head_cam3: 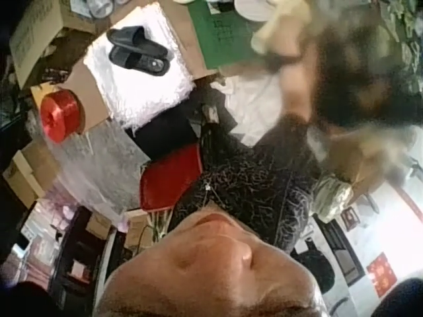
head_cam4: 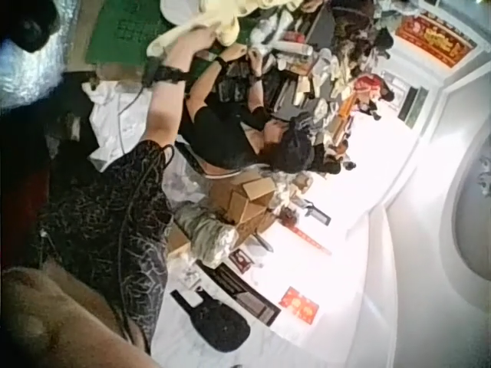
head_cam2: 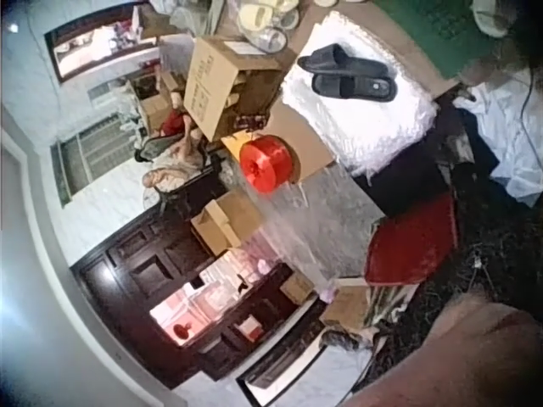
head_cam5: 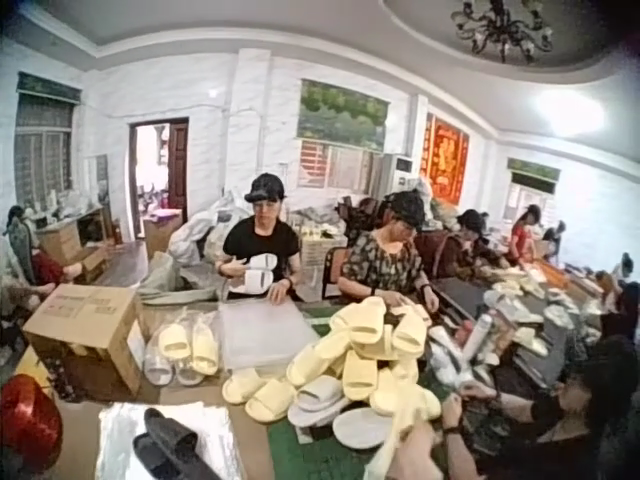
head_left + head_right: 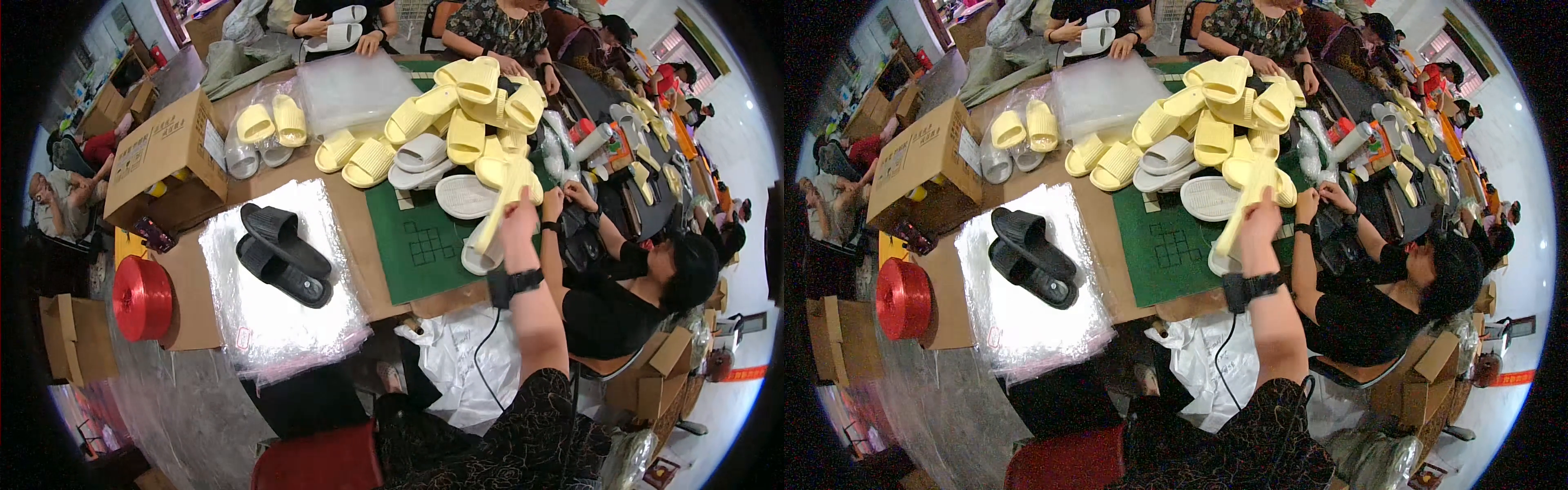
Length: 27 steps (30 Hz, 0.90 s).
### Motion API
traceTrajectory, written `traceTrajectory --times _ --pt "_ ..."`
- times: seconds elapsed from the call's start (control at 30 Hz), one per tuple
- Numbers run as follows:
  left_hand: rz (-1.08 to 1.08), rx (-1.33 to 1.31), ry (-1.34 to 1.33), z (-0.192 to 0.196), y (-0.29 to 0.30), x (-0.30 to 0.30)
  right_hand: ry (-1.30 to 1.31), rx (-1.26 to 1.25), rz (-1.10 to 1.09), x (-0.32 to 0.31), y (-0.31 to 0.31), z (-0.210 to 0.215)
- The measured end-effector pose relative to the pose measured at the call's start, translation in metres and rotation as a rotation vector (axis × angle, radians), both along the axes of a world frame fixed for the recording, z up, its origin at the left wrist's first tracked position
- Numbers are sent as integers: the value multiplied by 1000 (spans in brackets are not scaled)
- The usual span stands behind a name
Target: Packaging finished sandals into plastic bags and moving bags to a sorting area.
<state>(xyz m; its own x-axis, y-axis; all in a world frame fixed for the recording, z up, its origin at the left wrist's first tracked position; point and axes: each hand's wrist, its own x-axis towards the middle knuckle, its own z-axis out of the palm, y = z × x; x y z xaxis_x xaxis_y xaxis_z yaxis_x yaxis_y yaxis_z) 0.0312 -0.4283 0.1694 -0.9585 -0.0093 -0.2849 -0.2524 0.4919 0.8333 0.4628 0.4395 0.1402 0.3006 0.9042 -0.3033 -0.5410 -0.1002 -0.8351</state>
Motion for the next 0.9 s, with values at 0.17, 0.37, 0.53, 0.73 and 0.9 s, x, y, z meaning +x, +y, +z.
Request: traceTrajectory --times 0.17,0.37,0.53,0.73,0.9 --pt "130 76 32 18 -35 27 -1104 546 335 26 33 -64" --pt "631 112 191 81 -168 254 -564 218 87 -23 -91 -98" --pt "903 287 241 89 -235 295 -359 -57 762 -52 -250 -125" --pt "704 -290 623 206 -278 280 -319 -300 1134 -86 -366 -92" --pt "848 394 548 280 -202 225 -453 -83 1532 -102 -456 -19"
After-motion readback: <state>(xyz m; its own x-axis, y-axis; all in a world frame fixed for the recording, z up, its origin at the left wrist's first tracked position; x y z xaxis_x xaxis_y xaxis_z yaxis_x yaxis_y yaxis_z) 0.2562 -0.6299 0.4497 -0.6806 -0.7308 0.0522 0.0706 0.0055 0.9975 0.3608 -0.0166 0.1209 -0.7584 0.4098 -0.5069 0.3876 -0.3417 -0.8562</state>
